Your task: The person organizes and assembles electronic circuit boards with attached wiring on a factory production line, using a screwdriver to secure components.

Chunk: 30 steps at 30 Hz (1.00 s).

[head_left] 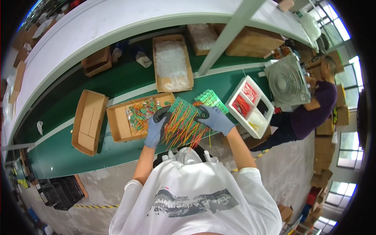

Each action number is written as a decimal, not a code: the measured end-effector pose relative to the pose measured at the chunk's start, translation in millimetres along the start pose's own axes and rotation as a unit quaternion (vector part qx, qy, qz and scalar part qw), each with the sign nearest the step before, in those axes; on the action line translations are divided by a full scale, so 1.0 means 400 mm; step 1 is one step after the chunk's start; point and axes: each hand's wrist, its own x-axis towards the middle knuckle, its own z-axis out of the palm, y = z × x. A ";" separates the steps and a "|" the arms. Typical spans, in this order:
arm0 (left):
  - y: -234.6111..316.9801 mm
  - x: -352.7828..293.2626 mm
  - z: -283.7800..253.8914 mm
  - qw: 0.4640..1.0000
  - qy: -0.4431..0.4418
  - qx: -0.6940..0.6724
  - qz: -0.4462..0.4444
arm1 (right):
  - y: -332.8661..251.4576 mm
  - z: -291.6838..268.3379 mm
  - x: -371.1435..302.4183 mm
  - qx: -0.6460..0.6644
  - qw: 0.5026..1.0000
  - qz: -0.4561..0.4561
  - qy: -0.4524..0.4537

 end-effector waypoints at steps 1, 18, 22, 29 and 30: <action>0.004 -0.013 -0.044 1.000 0.009 -0.002 0.006 | -0.023 0.028 0.017 -0.004 1.000 -0.009 -0.005; 0.098 -0.180 -0.444 0.990 -0.023 -0.116 -0.082 | -0.104 0.474 0.206 0.518 0.854 0.040 0.019; 0.070 -0.190 -0.471 0.988 0.039 -0.088 -0.117 | -0.185 0.489 0.179 0.512 0.857 0.025 -0.040; 0.016 -0.203 -0.471 0.994 0.041 -0.075 -0.072 | -0.146 0.523 0.188 0.484 0.871 0.051 -0.063; 0.016 -0.205 -0.476 0.994 0.042 -0.074 -0.072 | -0.153 0.518 0.181 0.511 0.855 0.045 -0.081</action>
